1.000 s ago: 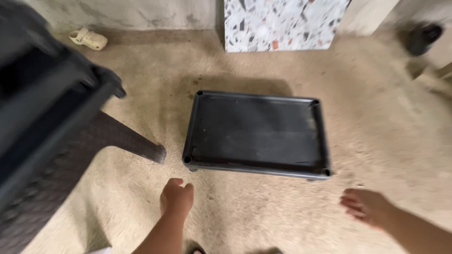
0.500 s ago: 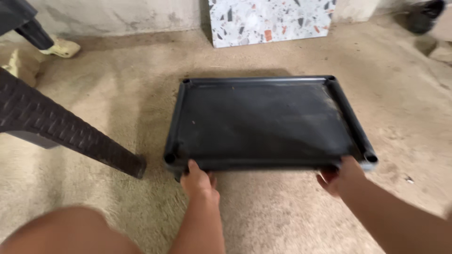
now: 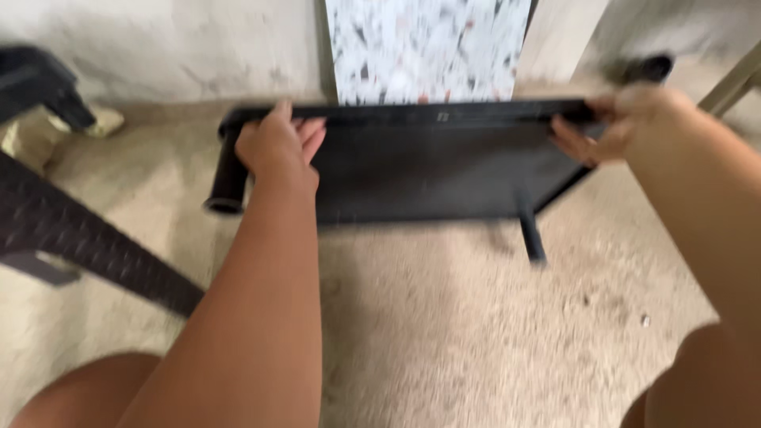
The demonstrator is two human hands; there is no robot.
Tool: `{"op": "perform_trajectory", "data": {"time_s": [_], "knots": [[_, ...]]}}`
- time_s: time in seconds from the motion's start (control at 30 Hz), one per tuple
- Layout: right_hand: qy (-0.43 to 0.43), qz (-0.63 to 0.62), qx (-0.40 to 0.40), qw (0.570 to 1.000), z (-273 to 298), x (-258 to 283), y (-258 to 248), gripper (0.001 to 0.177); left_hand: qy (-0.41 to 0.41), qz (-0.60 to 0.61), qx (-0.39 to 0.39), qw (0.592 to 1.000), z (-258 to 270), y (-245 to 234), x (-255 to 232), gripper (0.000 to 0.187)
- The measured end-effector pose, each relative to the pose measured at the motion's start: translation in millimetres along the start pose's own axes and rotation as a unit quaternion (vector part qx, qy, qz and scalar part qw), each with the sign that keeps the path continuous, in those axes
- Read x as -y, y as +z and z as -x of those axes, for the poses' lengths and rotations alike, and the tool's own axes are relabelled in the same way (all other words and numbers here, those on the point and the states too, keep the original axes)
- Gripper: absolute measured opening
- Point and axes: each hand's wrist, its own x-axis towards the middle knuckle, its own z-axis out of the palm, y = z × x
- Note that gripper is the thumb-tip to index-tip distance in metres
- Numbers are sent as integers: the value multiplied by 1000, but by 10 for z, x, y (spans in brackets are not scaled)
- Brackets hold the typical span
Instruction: The person assembles a two-tier plastic utility cart by inserting four vertical legs into the bottom tray, adding short connector pieces, and stacking a second tray on top. The person handles trays, legs, and connectors by hand.
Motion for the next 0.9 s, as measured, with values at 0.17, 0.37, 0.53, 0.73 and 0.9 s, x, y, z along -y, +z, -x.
{"op": "perform_trajectory", "data": {"time_s": [0.17, 0.37, 0.53, 0.73, 0.9], "knots": [[76, -7, -34, 996, -359, 32, -278, 29, -51, -149, -122, 980, 518, -194, -156, 38], [-2, 62, -18, 998, -1185, -334, -547, 16, -60, -234, -130, 962, 625, -445, -113, 41], [35, 16, -69, 997, -1720, -693, -585, 13, 77, -352, -41, 932, 355, -719, 460, 39], [-7, 130, -82, 988, -1931, -872, -132, 12, 318, -503, 109, 796, 816, -894, 1138, 40], [-7, 178, -193, 965, -1900, -1036, -4, 10, 34, -757, 311, 574, 1746, -1520, 1353, 49]]}}
